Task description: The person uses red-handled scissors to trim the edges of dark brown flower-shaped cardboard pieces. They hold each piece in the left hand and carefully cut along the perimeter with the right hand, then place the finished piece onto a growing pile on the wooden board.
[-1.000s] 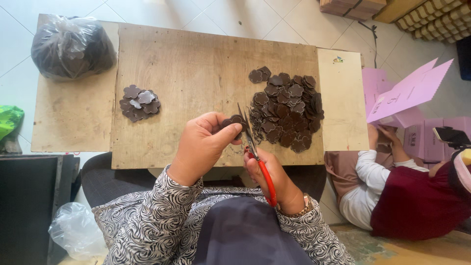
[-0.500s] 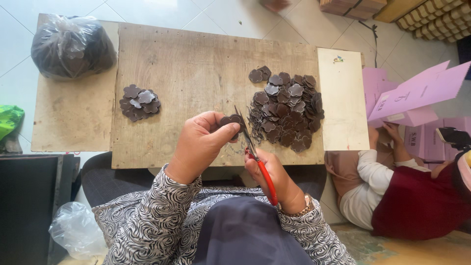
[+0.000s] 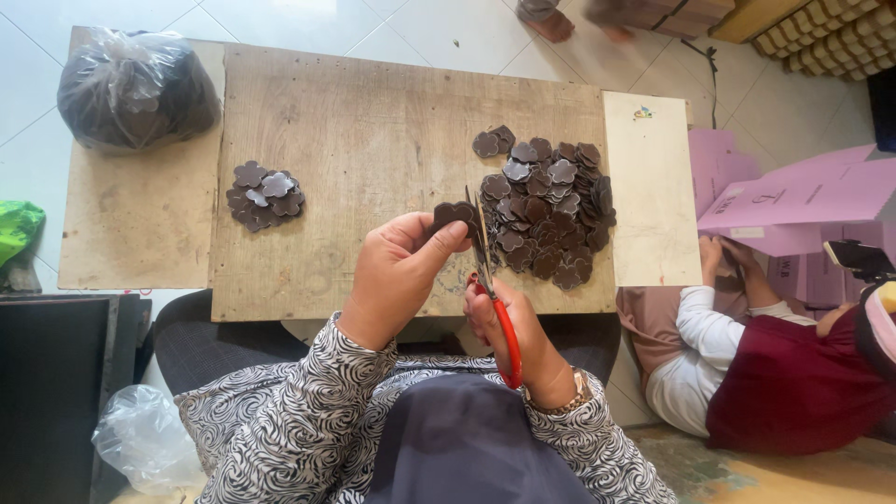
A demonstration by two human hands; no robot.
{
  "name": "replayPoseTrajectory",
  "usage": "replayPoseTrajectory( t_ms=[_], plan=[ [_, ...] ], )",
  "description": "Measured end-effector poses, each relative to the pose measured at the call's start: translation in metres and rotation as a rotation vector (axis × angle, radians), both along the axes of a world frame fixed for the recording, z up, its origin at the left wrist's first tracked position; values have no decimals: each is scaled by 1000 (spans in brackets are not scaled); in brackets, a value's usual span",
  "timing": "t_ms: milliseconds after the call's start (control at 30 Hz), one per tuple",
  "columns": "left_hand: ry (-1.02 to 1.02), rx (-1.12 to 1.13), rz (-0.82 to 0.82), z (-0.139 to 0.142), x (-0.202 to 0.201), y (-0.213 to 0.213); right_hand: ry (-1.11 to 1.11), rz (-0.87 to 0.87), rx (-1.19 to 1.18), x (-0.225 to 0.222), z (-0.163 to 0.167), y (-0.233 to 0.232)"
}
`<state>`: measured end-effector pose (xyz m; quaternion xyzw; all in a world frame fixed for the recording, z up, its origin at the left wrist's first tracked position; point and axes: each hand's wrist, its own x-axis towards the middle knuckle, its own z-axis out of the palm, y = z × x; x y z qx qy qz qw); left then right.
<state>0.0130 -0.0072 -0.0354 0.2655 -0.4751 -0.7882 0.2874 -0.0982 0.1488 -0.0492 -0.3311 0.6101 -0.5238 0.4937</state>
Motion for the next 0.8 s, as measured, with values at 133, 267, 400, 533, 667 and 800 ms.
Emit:
replayPoseTrajectory(
  t_ms=[133,267,400,533,667,800],
  plan=[
    [-82,-121,-16,8,4,1,31,106,-51,-6,1,-2],
    [-299,-217,-39,14,7,1,67,122,-53,-9,2,-1],
    [-135,-173,-41,13,5,-2,77,112,-21,-10,1,-2],
    [-138,-169,-45,10,6,-2,80,83,-19,-8,0,-2],
    [-140,-159,-47,7,6,-3,83,86,-31,-9,0,-3],
    [-105,-145,-50,5,5,-3,47,71,-28,-7,-1,-3]
  ],
)
